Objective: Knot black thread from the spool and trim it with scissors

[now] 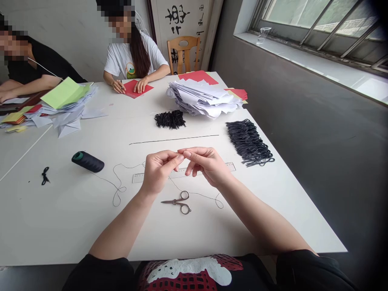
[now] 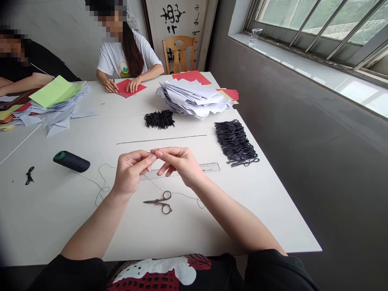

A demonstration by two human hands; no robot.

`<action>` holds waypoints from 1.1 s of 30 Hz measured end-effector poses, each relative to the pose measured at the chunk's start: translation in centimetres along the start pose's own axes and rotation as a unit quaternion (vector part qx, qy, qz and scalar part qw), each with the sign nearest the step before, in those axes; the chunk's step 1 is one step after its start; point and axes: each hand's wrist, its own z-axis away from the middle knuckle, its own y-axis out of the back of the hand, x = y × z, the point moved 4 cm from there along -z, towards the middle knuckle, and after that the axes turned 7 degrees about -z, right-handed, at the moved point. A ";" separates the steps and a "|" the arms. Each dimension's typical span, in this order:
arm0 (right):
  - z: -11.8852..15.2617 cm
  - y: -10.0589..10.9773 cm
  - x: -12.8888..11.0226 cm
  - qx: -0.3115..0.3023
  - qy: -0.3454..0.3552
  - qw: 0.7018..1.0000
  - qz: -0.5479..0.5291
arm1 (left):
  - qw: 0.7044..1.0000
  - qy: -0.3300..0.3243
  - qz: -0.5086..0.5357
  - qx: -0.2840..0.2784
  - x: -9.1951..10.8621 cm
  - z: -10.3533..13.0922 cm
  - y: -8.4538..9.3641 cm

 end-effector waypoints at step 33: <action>0.3 -0.3 -0.6 -0.014 0.103 0.992 0.077 | 0.991 0.102 0.075 -0.039 0.0 0.0 -0.2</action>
